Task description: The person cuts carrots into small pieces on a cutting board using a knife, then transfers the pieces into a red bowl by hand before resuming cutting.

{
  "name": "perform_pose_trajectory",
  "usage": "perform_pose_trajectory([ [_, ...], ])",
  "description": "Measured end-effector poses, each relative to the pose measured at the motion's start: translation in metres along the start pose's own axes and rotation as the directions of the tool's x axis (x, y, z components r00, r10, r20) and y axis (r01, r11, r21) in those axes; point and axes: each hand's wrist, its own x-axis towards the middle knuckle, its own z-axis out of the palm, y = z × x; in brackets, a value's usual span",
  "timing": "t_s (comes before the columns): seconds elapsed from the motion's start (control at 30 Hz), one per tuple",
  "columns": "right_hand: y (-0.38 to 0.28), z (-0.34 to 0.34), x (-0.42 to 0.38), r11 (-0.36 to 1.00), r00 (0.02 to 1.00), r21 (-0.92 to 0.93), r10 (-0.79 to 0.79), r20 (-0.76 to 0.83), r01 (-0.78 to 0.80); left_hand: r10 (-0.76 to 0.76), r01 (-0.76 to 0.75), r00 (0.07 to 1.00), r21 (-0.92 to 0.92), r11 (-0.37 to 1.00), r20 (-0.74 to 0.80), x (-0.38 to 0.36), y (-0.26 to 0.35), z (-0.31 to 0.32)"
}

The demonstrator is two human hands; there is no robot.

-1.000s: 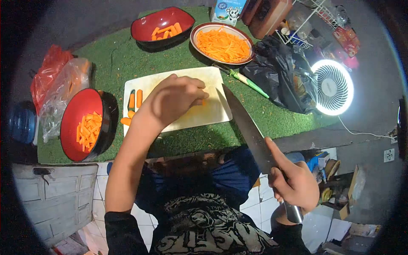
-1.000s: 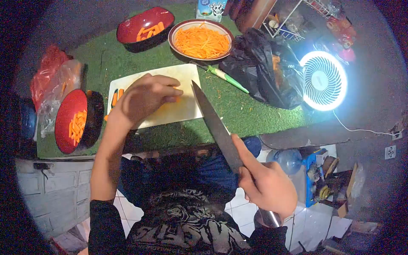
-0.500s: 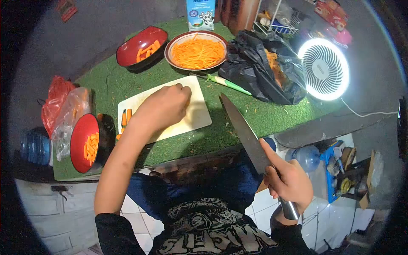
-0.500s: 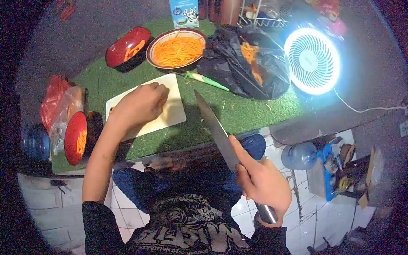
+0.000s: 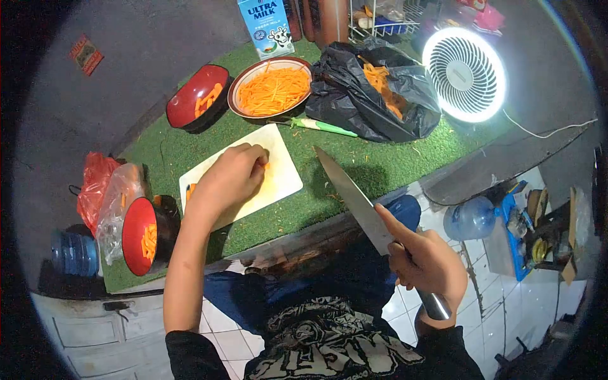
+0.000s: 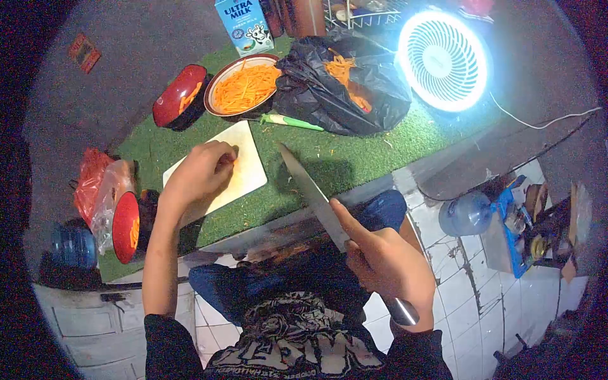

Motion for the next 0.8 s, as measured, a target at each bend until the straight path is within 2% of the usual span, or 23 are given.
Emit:
perform_pose_trajectory([
  [0.03,-0.001,0.000,0.000,1.000,1.000,0.016,0.009,0.014,-0.009,-0.021,0.021,0.999,-0.013,1.000,0.034,-0.001,0.005,-0.001],
  [0.13,-0.003,0.001,0.000,0.992,0.997,0.102,0.065,0.030,-0.068,0.065,-0.065,0.994,0.009,0.998,-0.091,-0.011,0.014,0.014],
  [0.23,0.004,0.007,0.002,0.999,0.997,0.011,-0.047,-0.059,0.048,0.036,-0.035,0.984,0.011,0.999,-0.176,-0.023,0.031,0.024],
  [0.27,0.002,0.007,0.003,0.999,0.998,0.021,-0.032,-0.047,0.033,0.032,-0.032,0.980,0.005,0.999,-0.198,-0.026,0.035,0.026],
  [0.4,-0.009,0.004,0.007,0.998,1.000,0.059,-0.007,-0.015,0.008,-0.007,0.005,0.985,-0.009,1.000,-0.172,-0.039,0.046,0.026],
  [0.53,-0.020,0.003,0.010,0.996,0.998,0.062,0.057,0.002,-0.057,0.020,-0.016,0.976,0.018,1.000,-0.216,-0.045,0.047,0.033],
  [0.63,-0.012,0.008,0.013,0.994,0.992,0.027,-0.104,-0.074,0.106,0.023,-0.014,0.980,0.045,0.999,-0.200,-0.047,0.047,0.035],
  [0.8,-0.022,0.004,0.012,1.000,0.999,0.007,0.012,-0.039,-0.012,0.003,0.020,0.987,0.141,0.990,-0.163,-0.053,0.052,0.043],
])
